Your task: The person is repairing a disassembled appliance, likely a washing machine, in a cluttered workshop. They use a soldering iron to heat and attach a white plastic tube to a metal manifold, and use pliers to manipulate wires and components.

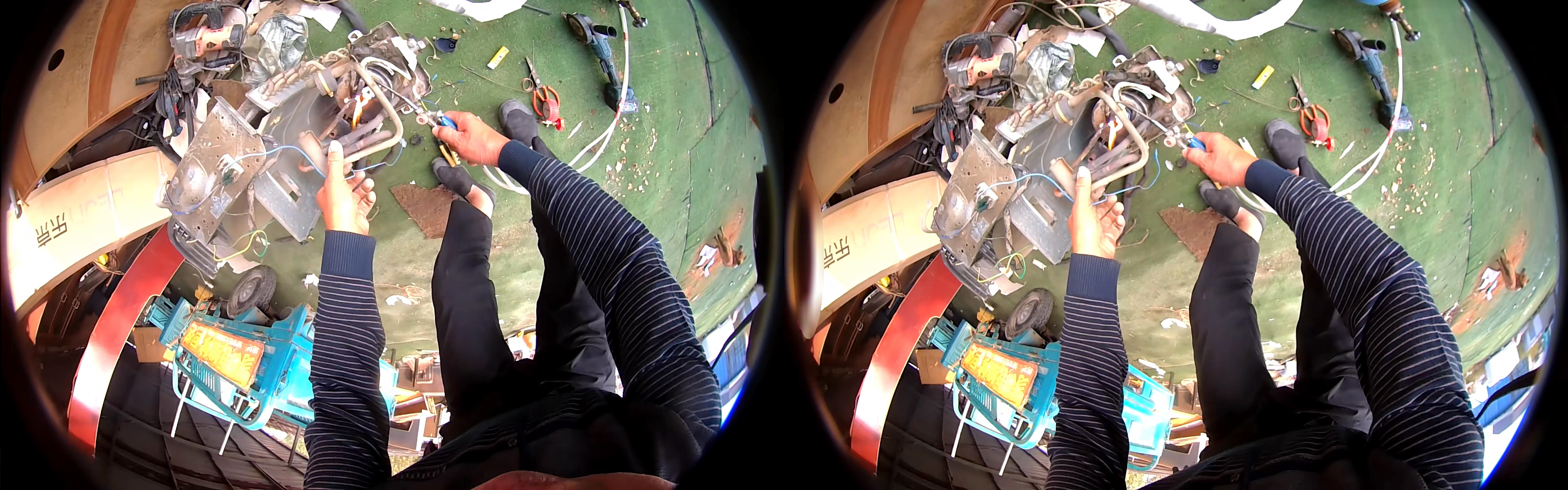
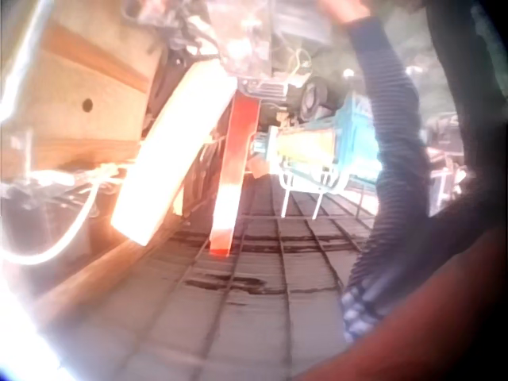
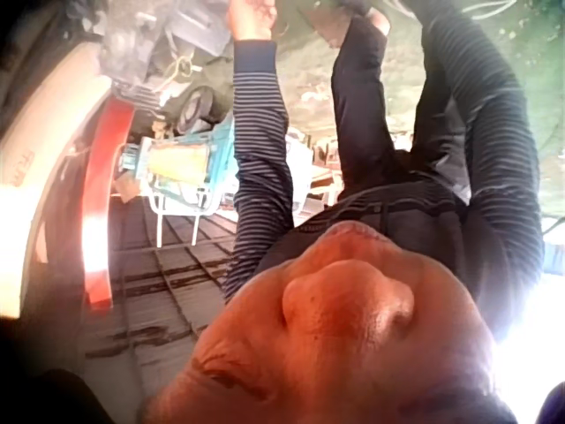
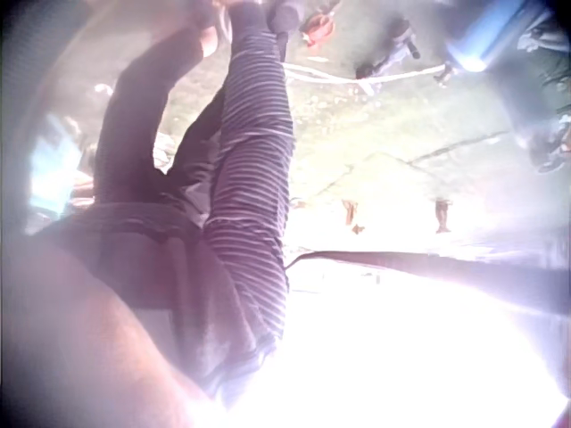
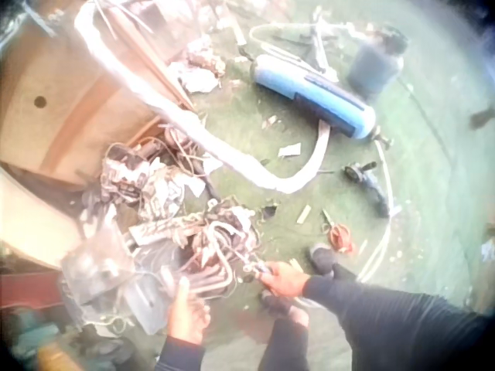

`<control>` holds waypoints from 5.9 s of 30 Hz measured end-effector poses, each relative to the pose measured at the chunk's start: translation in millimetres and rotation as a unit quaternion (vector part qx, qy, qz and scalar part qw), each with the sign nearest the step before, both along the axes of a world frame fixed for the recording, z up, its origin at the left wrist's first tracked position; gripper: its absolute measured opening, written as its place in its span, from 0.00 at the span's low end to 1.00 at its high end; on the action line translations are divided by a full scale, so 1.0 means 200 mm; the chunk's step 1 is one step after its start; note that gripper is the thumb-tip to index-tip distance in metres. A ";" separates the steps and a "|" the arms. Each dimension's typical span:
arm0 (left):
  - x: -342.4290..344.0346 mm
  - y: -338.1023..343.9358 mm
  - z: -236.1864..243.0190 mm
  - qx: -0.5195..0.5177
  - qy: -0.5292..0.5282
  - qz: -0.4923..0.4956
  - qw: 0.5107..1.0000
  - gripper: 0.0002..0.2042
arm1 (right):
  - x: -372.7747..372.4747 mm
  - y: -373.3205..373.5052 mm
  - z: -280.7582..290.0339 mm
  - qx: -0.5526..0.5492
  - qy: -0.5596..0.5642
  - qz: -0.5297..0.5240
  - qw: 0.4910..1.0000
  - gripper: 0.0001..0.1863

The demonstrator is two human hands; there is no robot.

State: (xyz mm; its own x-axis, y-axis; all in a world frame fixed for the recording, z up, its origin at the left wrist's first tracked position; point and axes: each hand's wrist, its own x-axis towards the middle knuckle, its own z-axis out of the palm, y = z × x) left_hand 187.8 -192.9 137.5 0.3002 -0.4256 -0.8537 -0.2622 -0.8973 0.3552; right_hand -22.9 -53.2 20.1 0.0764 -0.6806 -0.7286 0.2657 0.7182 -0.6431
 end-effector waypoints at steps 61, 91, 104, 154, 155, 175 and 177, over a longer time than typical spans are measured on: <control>-0.07 0.20 -0.01 -0.063 -0.063 0.033 0.995 0.31 | -0.65 0.02 0.56 -0.059 -0.028 -0.260 0.963 0.11; -0.01 0.25 -0.14 -0.169 -0.018 0.059 0.984 0.28 | -1.06 0.18 0.91 -0.037 0.139 -0.468 0.872 0.15; 0.00 0.25 -0.15 -0.132 -0.037 0.086 0.987 0.23 | -1.17 0.27 1.04 0.003 0.206 -0.479 0.853 0.18; -0.04 0.24 -0.11 -0.192 0.001 0.109 0.975 0.23 | -1.14 0.80 0.58 0.206 0.316 -0.231 0.897 0.22; -0.03 0.23 -0.13 -0.187 -0.006 0.101 0.977 0.24 | -1.13 0.83 0.60 0.192 0.339 -0.195 0.900 0.24; 0.00 0.22 -0.06 -0.147 -0.033 -0.019 0.988 0.30 | -0.92 1.00 -0.38 -0.199 0.612 -0.025 0.765 0.31; 0.01 0.22 -0.07 -0.135 -0.036 -0.031 0.990 0.30 | -0.93 1.08 -0.58 -0.187 0.600 0.006 0.778 0.32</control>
